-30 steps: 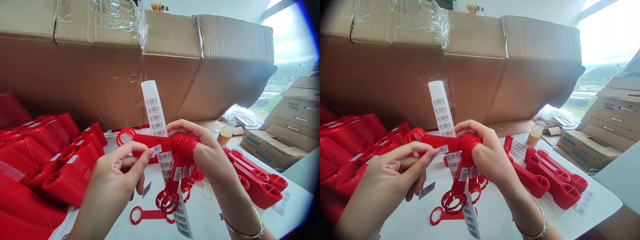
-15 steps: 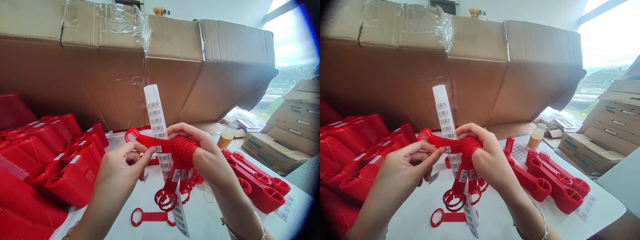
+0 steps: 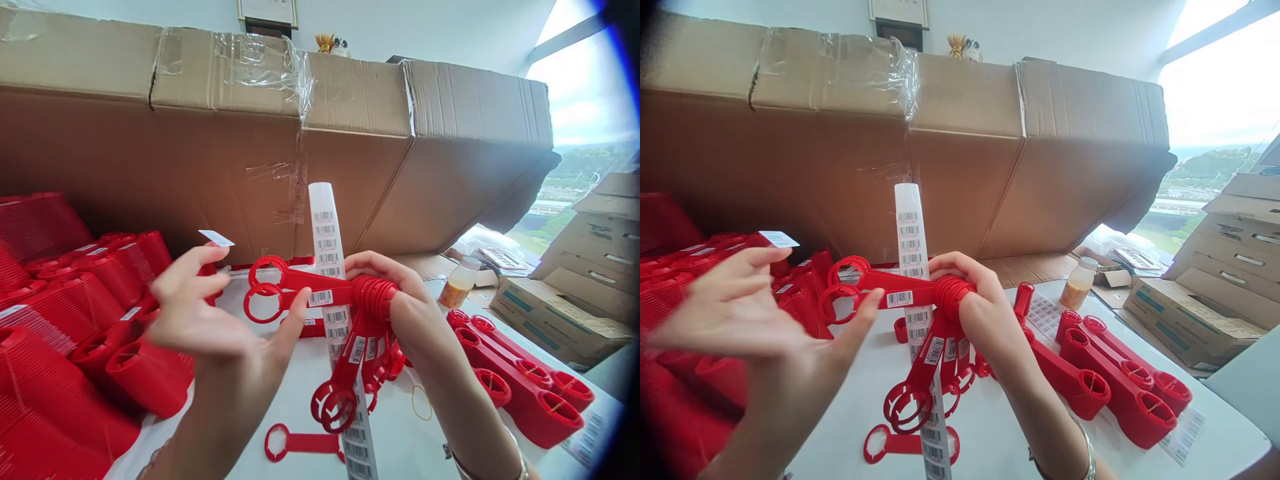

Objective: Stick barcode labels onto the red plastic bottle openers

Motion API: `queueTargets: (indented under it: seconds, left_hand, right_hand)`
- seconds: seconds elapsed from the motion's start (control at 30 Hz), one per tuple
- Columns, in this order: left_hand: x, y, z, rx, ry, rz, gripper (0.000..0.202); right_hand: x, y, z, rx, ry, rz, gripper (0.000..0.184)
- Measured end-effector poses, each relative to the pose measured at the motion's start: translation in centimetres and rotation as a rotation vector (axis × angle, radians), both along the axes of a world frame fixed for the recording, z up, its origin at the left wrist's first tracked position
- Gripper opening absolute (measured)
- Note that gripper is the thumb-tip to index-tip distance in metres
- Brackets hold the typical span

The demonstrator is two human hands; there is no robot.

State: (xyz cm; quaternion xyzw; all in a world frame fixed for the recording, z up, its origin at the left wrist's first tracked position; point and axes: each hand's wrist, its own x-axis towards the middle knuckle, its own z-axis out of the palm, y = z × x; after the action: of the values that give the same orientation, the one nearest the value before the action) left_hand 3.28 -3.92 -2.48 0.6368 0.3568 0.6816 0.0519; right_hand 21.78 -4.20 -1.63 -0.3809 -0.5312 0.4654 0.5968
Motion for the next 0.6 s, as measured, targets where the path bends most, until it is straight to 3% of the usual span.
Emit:
queueTargets:
  seconds: [0.13, 0.27, 0.6]
  left_hand:
    - [0.3, 1.7, -1.9, 0.244, 0.316, 0.196, 0.066]
    - [0.7, 1.7, -2.5, 0.277, 0.356, 0.265, 0.074]
    - [0.3, 2.0, -2.5, 0.249, 0.291, 0.074, 0.060]
  right_hand:
    - [-0.7, -0.2, -0.1, 0.029, -0.007, -0.011, 0.023]
    - [-1.6, -0.2, -0.3, 0.036, -0.015, 0.012, 0.026]
    - [-1.3, -0.4, -0.4, -0.032, 0.027, 0.088, 0.018]
